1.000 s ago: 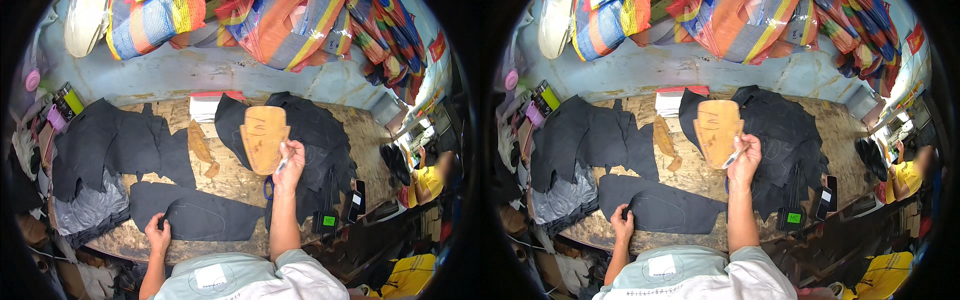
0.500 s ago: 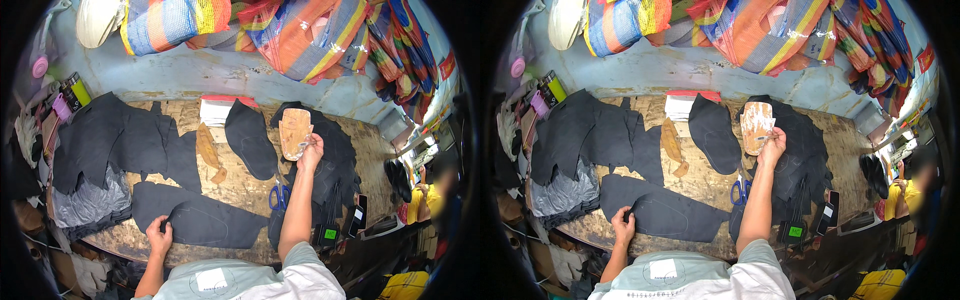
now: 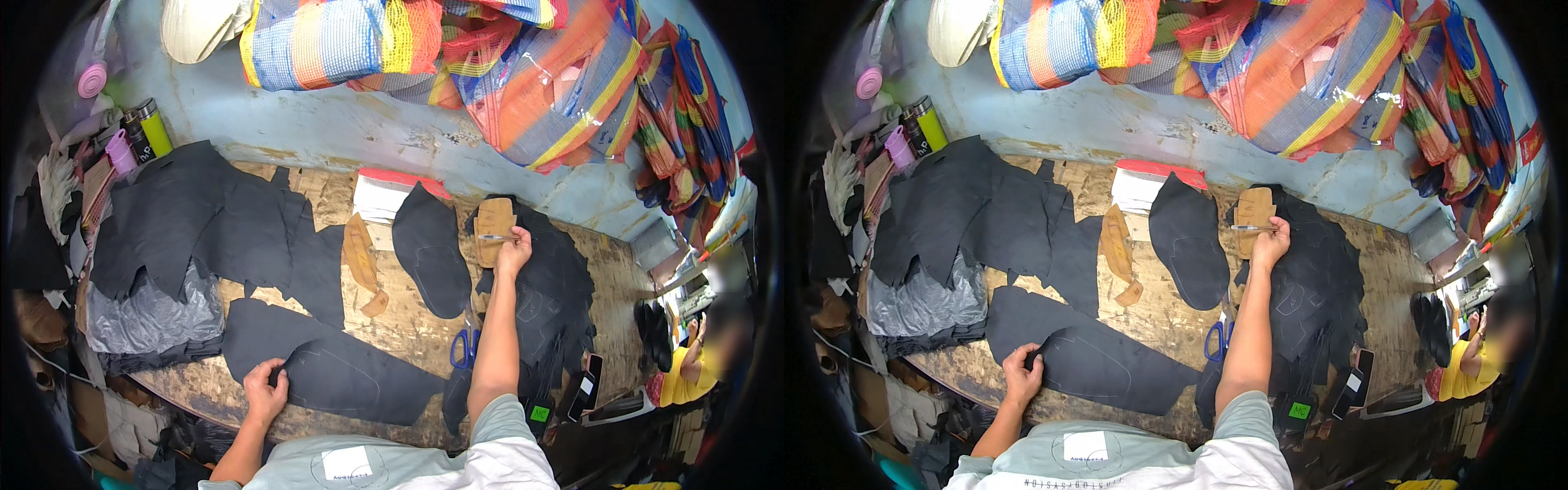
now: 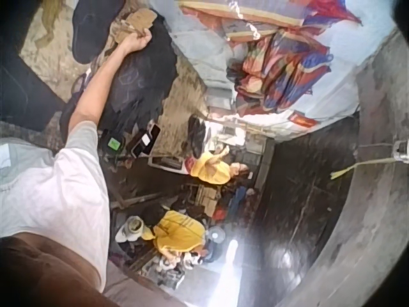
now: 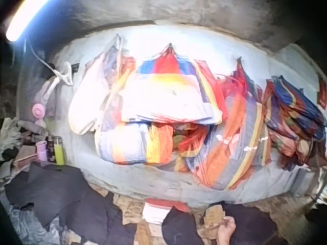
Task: The person places cardboard templates on black fabric pieces and traces their outlines with a white marker. They handle multiple templates and fabric pieces, repositioning them as needed, and leave the marked fabric on the work surface.
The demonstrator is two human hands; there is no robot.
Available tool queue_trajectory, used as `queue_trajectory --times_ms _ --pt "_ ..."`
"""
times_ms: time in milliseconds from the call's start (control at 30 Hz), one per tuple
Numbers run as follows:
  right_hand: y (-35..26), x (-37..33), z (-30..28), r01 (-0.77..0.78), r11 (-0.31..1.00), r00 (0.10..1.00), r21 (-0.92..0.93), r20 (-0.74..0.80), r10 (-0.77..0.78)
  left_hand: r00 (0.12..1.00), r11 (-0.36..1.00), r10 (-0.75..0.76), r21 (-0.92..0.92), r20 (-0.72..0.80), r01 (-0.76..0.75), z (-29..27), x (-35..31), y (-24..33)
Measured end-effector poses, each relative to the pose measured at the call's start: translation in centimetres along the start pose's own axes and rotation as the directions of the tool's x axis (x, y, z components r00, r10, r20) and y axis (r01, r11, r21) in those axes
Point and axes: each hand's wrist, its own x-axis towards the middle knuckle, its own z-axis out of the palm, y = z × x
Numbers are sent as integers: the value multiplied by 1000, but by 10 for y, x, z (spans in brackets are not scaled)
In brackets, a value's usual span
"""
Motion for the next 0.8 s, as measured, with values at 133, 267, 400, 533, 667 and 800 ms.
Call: queue_trajectory --times_ms 133,267,400,533,667,800 --pt "14 13 16 84 975 996 -207 13 -83 1000 999 -16 29 22 15 -2 0 1" --pt "18 19 28 148 834 986 -532 12 -168 999 999 -19 31 33 18 -2 0 1" --pt "14 19 38 233 752 971 -616 101 -219 1000 999 -7 31 23 6 -2 0 2" --pt "5 15 47 324 741 943 -588 134 -306 999 999 -25 35 28 24 -3 0 3" --pt "-12 5 49 350 749 937 -563 232 -263 1000 999 -2 43 15 2 -2 1 3" --pt "-35 -15 36 317 739 922 -594 377 -93 1000 999 11 31 6 -11 -2 1 4"
